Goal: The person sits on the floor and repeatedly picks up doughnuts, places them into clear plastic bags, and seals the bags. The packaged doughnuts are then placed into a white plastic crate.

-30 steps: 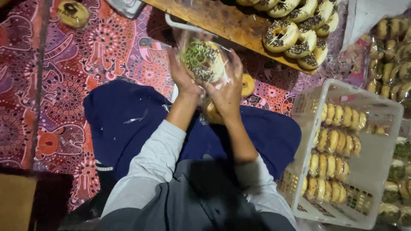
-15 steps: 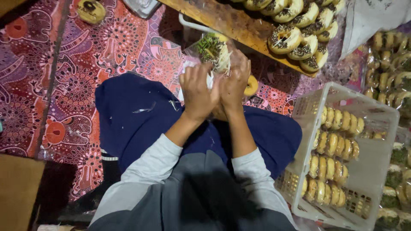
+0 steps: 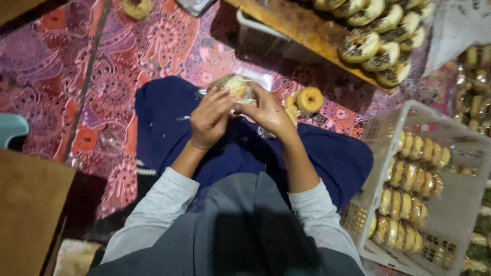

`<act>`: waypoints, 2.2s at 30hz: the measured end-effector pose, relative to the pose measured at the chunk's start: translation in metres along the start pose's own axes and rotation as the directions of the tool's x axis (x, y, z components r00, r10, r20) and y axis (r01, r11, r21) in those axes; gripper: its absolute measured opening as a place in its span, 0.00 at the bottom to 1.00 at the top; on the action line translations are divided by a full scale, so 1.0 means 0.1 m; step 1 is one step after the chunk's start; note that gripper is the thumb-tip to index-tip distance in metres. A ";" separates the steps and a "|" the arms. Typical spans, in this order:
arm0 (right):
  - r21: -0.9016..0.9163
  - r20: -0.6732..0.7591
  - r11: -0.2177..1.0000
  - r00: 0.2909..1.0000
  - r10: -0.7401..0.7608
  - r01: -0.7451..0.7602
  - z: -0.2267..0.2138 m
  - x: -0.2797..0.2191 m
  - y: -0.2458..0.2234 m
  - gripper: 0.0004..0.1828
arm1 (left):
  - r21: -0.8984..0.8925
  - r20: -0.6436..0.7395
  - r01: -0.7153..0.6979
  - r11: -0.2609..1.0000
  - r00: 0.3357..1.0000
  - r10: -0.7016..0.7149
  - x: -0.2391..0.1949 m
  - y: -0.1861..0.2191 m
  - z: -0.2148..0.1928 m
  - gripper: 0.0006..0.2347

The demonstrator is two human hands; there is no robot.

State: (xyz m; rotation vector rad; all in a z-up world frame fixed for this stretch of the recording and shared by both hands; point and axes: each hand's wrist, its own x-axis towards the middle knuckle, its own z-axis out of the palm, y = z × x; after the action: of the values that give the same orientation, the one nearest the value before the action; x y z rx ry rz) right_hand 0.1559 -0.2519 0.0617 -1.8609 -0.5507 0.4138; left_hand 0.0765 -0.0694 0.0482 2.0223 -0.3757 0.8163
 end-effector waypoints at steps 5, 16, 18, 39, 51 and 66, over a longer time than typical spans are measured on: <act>-0.432 0.045 0.902 0.998 0.032 -0.010 0.40 -0.05 -0.38 0.26 | -0.283 -0.247 0.403 0.870 0.846 -0.472 -0.46 0.08 -0.24 0.05; 0.091 0.045 0.996 0.999 -0.006 0.002 0.71 0.05 -0.65 0.14 | -0.550 -0.241 0.502 0.668 0.670 -0.702 -0.73 -0.22 -0.67 0.07; -0.088 0.044 0.990 0.993 -0.109 0.113 0.77 0.01 -0.65 0.12 | -0.550 -0.189 0.533 0.643 0.670 -0.717 -0.77 -0.26 -0.61 0.09; -0.382 0.210 0.718 0.811 -0.546 0.582 0.94 0.16 -0.60 0.23 | -0.264 -0.213 0.681 0.683 0.649 -0.730 -0.82 -0.13 -0.41 0.05; 0.196 0.216 0.974 0.974 0.069 -0.112 0.43 -0.12 0.33 0.30 | -0.505 -0.412 0.453 0.735 0.622 -0.666 -0.40 0.32 -0.45 0.09; 0.291 0.091 0.944 0.987 0.136 -0.156 1.06 -0.13 0.28 0.19 | -0.629 -0.019 0.725 0.280 0.346 -0.938 -0.95 -0.28 -0.68 0.11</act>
State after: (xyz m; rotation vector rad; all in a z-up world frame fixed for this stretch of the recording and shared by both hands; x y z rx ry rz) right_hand 0.0942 -0.1852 -0.0008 -1.6052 -0.3735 0.6276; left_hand -0.0057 -0.0020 -0.0081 1.1467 0.6946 0.2955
